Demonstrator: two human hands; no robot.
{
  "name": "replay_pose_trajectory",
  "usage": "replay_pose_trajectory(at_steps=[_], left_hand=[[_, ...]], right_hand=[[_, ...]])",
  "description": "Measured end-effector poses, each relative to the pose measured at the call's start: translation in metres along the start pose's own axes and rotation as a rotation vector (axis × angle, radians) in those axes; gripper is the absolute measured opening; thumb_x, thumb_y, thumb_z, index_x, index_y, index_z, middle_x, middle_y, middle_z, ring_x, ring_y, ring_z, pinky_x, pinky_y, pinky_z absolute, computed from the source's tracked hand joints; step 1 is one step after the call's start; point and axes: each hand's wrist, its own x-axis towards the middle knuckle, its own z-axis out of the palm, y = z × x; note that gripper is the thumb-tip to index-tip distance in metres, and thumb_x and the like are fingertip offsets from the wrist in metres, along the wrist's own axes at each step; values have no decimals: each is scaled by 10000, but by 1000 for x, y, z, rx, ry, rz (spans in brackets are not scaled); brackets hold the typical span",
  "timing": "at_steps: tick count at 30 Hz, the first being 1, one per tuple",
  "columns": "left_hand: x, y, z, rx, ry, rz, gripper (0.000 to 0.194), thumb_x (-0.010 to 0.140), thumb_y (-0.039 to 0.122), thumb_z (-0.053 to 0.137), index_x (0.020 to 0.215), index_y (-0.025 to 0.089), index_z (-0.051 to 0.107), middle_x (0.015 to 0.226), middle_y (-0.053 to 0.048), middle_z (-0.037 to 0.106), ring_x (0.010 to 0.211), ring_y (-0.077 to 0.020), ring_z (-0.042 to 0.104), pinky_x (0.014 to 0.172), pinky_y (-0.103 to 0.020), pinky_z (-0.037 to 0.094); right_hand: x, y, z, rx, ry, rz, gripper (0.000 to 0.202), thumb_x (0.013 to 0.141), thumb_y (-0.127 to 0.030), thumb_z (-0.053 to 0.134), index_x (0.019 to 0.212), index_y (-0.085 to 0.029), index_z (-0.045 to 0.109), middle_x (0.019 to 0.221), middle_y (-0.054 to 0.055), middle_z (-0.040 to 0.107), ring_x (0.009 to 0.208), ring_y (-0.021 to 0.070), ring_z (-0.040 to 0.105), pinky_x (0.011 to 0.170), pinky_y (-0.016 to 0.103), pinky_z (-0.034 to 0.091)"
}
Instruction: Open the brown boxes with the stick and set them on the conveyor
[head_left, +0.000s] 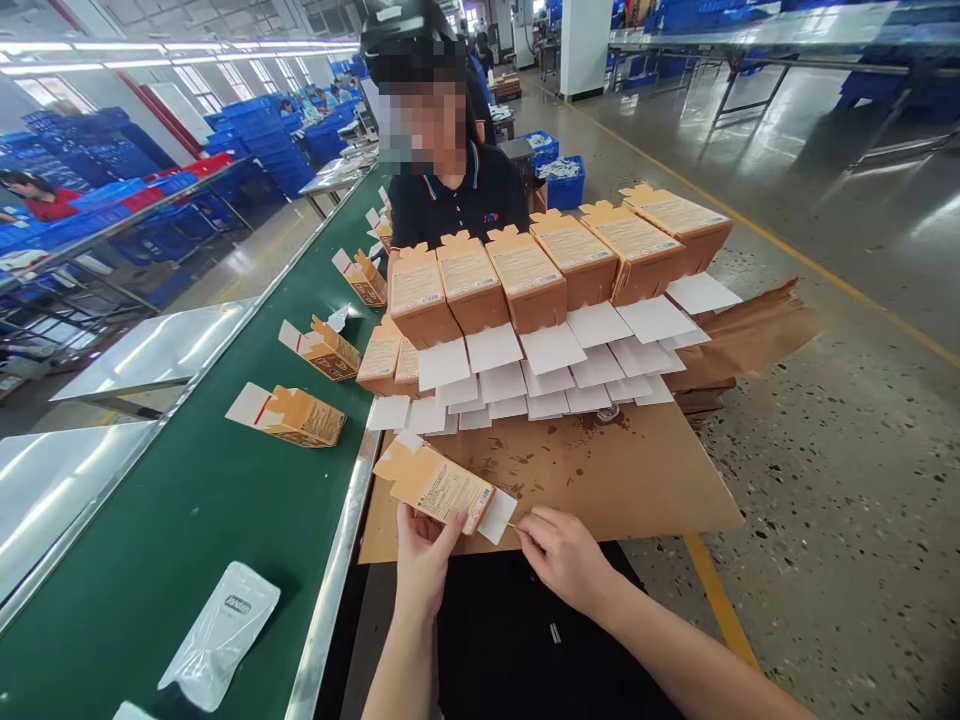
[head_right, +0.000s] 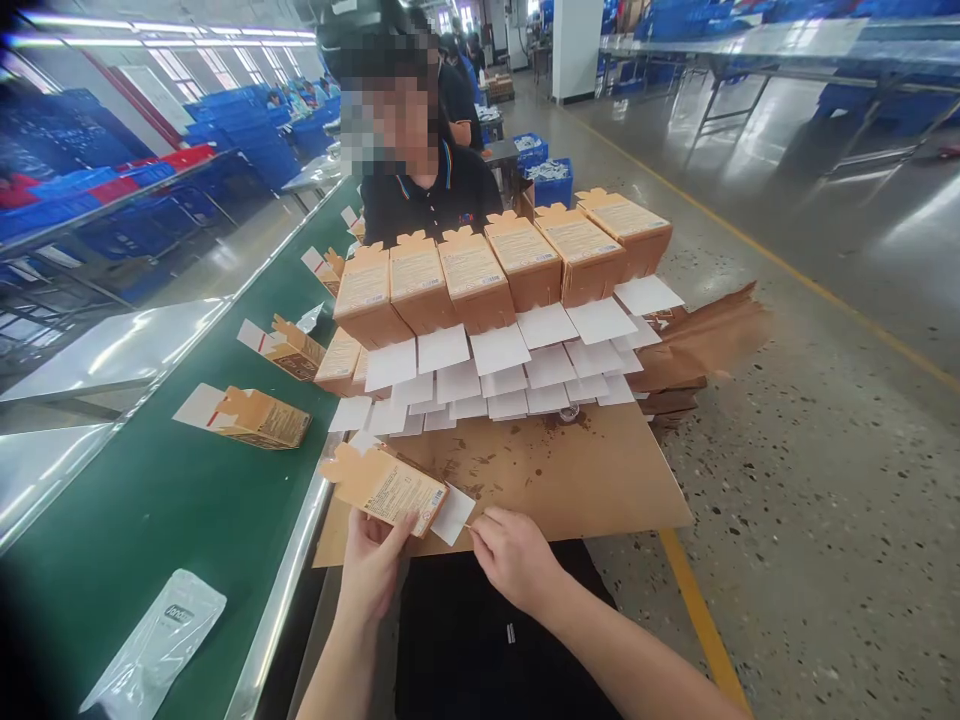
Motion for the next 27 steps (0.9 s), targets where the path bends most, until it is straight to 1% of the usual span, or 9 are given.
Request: replay_pose_trajectory(at_steps=[3, 7, 11, 15, 19, 20, 22, 24, 27], left_hand=[[-14, -3, 13, 46, 18, 104, 960, 735, 663, 1137, 1484, 293, 663, 1429, -152, 848, 1365, -378, 862, 1210, -544, 695], [-33, 0, 24, 209, 18, 164, 801, 803, 621, 1082, 1413, 250, 719, 1361, -164, 866, 1320, -391, 880, 1151, -529, 731], [-43, 1, 23, 341, 32, 182, 680, 836, 579, 1038, 1361, 238, 773, 1275, -166, 898, 1184, -399, 909, 1032, -514, 760], [-44, -3, 20, 423, 69, 193, 655, 829, 595, 1036, 1324, 248, 784, 1266, -171, 906, 1165, -415, 912, 989, -507, 759], [-38, -6, 18, 443, -18, 217, 616, 830, 588, 1019, 1290, 237, 807, 1251, -186, 905, 1153, -422, 913, 971, -514, 760], [-34, -5, 15, 453, -19, 227, 622, 835, 587, 1012, 1306, 235, 807, 1264, -188, 902, 1167, -422, 911, 982, -518, 758], [-21, 2, 0, 496, 42, 245, 664, 810, 578, 1021, 1332, 234, 798, 1284, -187, 897, 1204, -433, 901, 1021, -541, 753], [1, 14, -26, 525, 175, 245, 710, 735, 551, 1058, 1307, 239, 778, 1263, -176, 895, 1223, -456, 891, 1068, -595, 746], [46, 41, -75, 378, 417, 285, 830, 617, 491, 1100, 1310, 256, 709, 1301, -160, 882, 1313, -468, 866, 1179, -672, 704]], right_hand=[[-1, 8, -15, 32, 43, 56, 369, 1200, -173, 593, 878, -277, 741, 746, -27, 650, 614, 146, 595, 603, 281, 490], [-6, 17, -46, 85, 164, 155, 339, 1203, -271, 655, 899, -288, 803, 721, -22, 659, 600, 157, 599, 581, 286, 515], [-13, 17, -71, 83, 236, 242, 375, 1204, -342, 687, 854, -285, 808, 682, -19, 633, 565, 158, 565, 541, 298, 496], [-20, 14, -84, 73, 239, 301, 384, 1203, -383, 698, 851, -284, 816, 678, -13, 646, 561, 159, 569, 552, 298, 516], [-23, 13, -88, 63, 232, 286, 365, 1179, -359, 711, 838, -275, 812, 672, -7, 651, 560, 166, 590, 547, 298, 531], [-22, 14, -88, 70, 244, 265, 346, 1168, -342, 721, 841, -276, 814, 668, -10, 655, 551, 166, 588, 535, 295, 523], [-21, 16, -90, 79, 280, 218, 312, 1148, -301, 742, 845, -278, 815, 658, -20, 658, 528, 158, 579, 508, 283, 500], [-19, 21, -95, 68, 326, 180, 292, 1131, -275, 762, 843, -277, 809, 647, -34, 649, 510, 147, 576, 492, 266, 485], [-16, 30, -104, 32, 369, 162, 284, 1124, -299, 782, 843, -274, 811, 645, -38, 653, 505, 144, 583, 494, 259, 495]])
